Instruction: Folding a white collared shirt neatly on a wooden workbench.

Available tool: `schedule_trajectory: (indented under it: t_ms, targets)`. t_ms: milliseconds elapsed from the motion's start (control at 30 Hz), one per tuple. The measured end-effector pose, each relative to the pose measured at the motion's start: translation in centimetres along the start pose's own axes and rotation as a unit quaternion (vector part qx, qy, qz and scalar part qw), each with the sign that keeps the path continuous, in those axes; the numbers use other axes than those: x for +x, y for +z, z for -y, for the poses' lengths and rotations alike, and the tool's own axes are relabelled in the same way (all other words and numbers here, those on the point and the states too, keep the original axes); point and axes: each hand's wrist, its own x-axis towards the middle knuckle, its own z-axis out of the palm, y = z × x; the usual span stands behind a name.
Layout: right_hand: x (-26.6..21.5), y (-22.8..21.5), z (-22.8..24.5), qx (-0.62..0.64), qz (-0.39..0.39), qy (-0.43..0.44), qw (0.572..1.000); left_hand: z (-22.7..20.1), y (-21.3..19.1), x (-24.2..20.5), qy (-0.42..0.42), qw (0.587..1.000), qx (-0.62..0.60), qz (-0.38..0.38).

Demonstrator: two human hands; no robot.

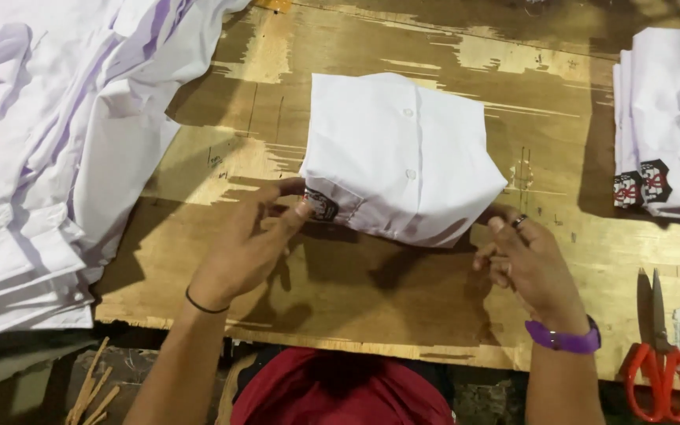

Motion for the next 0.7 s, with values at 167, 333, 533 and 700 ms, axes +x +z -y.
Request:
schedule_trajectory:
  t_ms: [167, 333, 533, 700]
  targets:
    - [-1.1, 2.8, -1.3, 0.073, -0.026, -0.100, 0.992, 1.9, 2.0, -1.2, 0.026, 0.997, 0.025, -0.064]
    - [0.0, 3.5, -3.8, 0.079, -0.041, -0.112, 0.990, 4.8, 2.9, -0.3, 0.044, 0.992, -0.054, -0.101]
    - [-0.7, 4.6, -3.9, 0.075, -0.081, -0.120, 0.987, 8.3, 3.3, 1.9, 0.010, 0.970, 0.145, -0.194]
    - [-1.7, 5.5, -3.4, 0.004, -0.143, -0.171, 0.975, 6.7, 4.6, 0.6, 0.011, 0.955, 0.162, -0.249]
